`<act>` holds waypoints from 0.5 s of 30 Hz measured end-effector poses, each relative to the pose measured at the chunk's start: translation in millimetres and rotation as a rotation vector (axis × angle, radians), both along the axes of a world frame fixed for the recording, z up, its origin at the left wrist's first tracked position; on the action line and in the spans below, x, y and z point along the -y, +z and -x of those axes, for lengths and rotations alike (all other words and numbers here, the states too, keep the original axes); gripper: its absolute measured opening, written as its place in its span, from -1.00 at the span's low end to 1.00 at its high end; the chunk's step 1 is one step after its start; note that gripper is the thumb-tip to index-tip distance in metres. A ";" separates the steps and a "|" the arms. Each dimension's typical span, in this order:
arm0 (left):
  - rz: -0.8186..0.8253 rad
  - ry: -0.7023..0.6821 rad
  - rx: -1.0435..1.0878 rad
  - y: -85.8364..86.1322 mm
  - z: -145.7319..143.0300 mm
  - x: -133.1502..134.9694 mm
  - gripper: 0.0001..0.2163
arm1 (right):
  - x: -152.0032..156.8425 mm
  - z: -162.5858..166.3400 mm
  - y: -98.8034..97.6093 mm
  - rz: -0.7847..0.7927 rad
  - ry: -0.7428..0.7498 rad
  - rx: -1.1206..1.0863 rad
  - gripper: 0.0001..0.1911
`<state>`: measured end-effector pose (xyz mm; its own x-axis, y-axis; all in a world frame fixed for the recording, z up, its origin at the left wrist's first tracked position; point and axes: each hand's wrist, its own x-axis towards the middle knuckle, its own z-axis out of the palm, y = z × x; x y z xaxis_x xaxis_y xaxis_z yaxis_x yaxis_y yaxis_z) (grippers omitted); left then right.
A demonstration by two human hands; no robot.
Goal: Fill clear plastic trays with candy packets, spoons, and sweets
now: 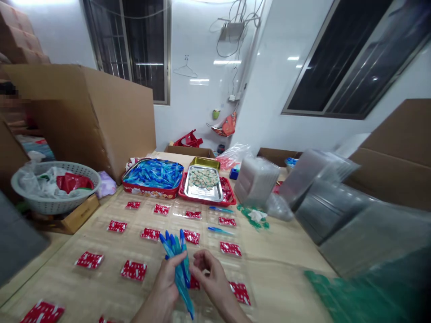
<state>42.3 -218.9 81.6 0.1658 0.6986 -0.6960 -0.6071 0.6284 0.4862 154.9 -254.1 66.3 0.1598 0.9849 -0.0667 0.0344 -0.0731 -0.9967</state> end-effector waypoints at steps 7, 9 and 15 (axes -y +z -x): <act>-0.086 0.025 -0.048 4.1 1.2 -8.8 -0.86 | -14.1 8.9 -12.1 -0.064 0.099 0.165 -0.88; -0.091 0.042 -0.050 4.6 3.8 -13.8 -0.88 | -28.8 5.1 -15.2 -0.084 0.157 0.165 -0.86; -0.046 0.020 0.009 1.6 35.4 -36.1 -0.95 | -114.8 -33.8 -3.7 -0.162 0.073 1.020 -0.78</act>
<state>6.9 -182.7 83.2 0.1573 0.7329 -0.6619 -0.6240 0.5933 0.5086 188.8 -139.3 62.6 0.0051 0.9795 0.2013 0.8670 0.0960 -0.4890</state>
